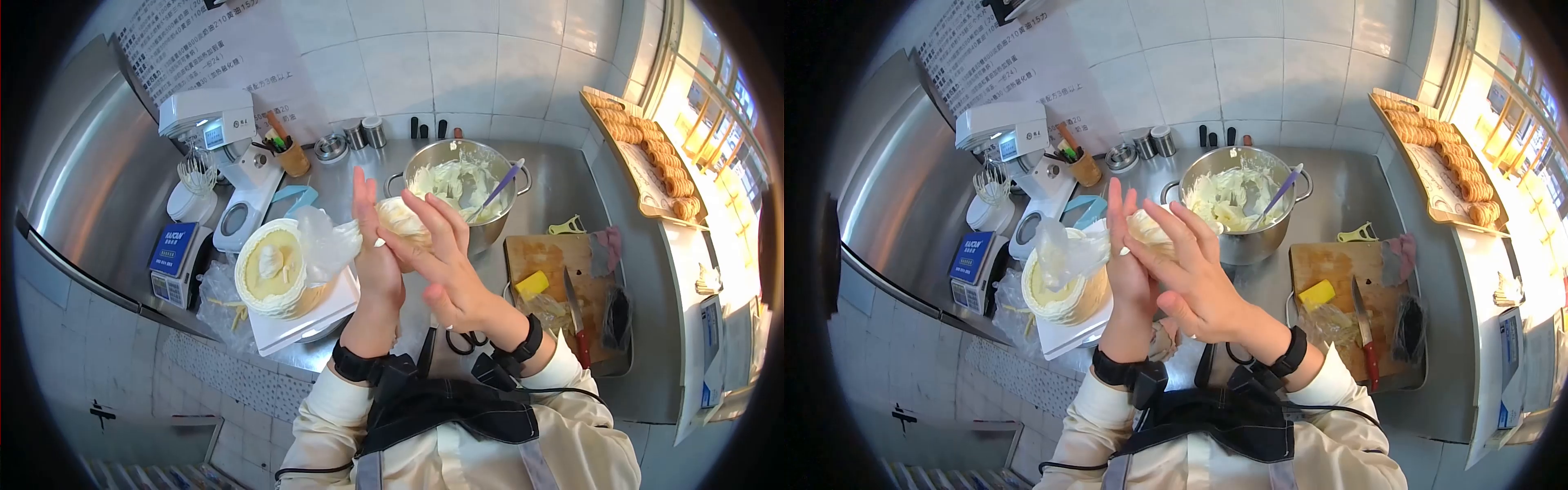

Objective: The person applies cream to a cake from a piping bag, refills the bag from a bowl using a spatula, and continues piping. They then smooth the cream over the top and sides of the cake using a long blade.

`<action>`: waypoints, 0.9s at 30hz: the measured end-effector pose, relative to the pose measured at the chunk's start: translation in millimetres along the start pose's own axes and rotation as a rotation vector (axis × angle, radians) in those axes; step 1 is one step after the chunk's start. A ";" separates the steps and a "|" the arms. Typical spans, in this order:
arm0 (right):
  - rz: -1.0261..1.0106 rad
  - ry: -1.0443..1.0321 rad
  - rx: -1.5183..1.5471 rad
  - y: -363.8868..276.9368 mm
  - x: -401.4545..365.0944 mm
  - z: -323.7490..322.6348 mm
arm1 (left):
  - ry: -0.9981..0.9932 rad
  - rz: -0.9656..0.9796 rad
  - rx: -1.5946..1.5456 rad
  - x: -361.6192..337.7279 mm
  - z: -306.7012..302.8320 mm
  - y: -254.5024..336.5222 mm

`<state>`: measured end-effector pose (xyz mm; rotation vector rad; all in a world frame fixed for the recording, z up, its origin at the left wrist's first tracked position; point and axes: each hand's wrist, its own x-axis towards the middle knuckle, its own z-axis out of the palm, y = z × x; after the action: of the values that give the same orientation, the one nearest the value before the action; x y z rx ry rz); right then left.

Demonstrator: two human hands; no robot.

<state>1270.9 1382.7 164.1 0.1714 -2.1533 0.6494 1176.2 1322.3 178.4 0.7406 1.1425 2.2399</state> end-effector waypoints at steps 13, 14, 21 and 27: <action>0.106 0.190 -0.269 19.6 -12.7 -45.3 | 0.120 0.002 0.006 -4.0 -18.1 -2.3; 0.142 0.186 -0.402 29.1 -17.4 -52.5 | 0.134 -0.024 -0.108 0.9 -27.0 -6.2; 0.036 -0.388 -1.061 84.7 -44.6 -52.9 | 0.074 0.018 -0.039 -3.4 -32.1 18.7; -0.044 -0.571 -0.981 55.1 -46.0 -78.5 | 0.099 0.072 -0.020 1.6 -31.2 28.4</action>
<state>1336.0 1464.8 146.0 -0.1502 -2.7410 -0.5947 1148.6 1291.4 187.0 0.6803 1.1547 2.3679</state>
